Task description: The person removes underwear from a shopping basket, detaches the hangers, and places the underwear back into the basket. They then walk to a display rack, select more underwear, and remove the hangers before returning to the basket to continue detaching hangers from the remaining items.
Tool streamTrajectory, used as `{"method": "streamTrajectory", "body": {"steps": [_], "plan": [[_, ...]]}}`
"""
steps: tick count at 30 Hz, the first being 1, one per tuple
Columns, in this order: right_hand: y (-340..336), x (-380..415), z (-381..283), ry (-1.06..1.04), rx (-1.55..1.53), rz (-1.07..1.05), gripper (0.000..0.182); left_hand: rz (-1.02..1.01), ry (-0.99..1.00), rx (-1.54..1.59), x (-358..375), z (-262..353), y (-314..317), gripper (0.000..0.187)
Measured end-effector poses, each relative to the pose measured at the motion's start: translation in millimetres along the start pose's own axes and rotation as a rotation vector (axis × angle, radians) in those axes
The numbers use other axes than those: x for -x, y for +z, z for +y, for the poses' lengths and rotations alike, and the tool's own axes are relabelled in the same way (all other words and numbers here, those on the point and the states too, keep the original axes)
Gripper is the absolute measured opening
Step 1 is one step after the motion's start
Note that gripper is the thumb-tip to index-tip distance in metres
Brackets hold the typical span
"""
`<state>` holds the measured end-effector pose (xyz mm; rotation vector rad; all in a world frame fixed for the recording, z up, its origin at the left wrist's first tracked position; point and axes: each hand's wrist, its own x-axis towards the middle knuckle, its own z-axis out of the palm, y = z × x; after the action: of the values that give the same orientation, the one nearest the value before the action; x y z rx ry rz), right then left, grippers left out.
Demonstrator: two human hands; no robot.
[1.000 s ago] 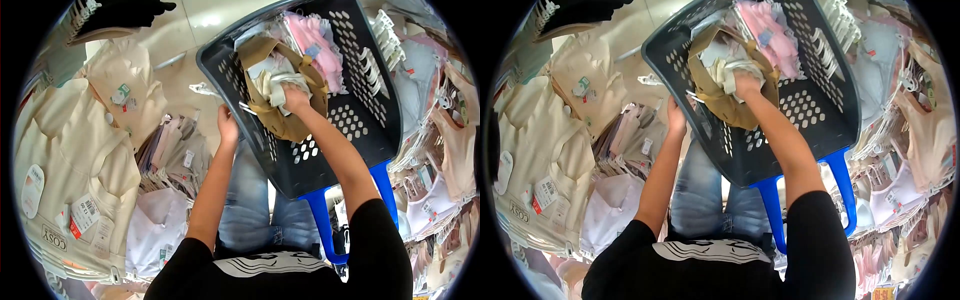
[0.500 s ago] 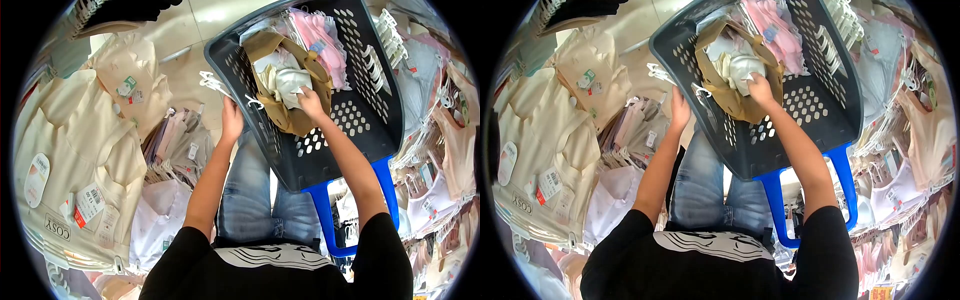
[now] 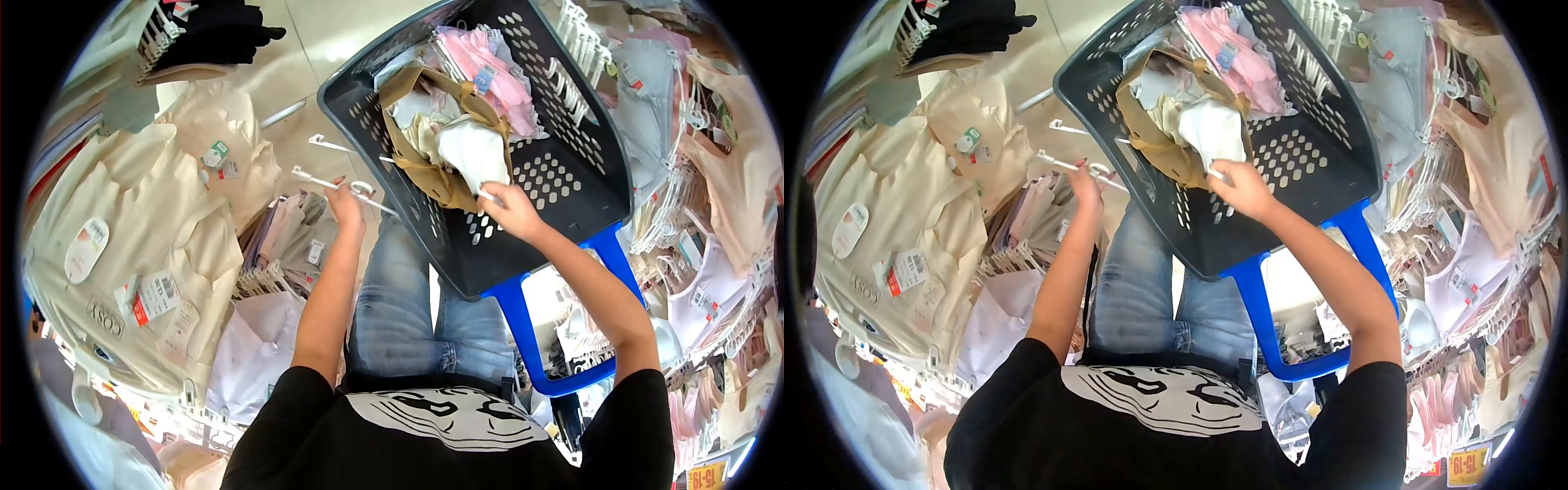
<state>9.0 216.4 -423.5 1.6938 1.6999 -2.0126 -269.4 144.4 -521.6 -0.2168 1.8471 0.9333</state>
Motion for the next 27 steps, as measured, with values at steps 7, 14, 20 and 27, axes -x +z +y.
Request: {"method": "streamTrajectory", "body": {"steps": [7,14,20,27], "plan": [[-55,101,-49,-0.121,-0.163,0.082,0.009,0.109,0.267,-0.029,36,19,-26,0.013],[-81,271,-115,-0.274,-0.728,0.46,0.022,-0.363,0.361,0.021,144,67,-34,0.013],[-46,395,-96,-0.439,-0.865,0.486,0.029,-0.483,0.492,-0.164,240,92,-63,0.014],[2,449,-54,-0.336,-0.47,0.482,0.018,-0.475,0.509,-0.229,266,71,-65,0.014]]}}
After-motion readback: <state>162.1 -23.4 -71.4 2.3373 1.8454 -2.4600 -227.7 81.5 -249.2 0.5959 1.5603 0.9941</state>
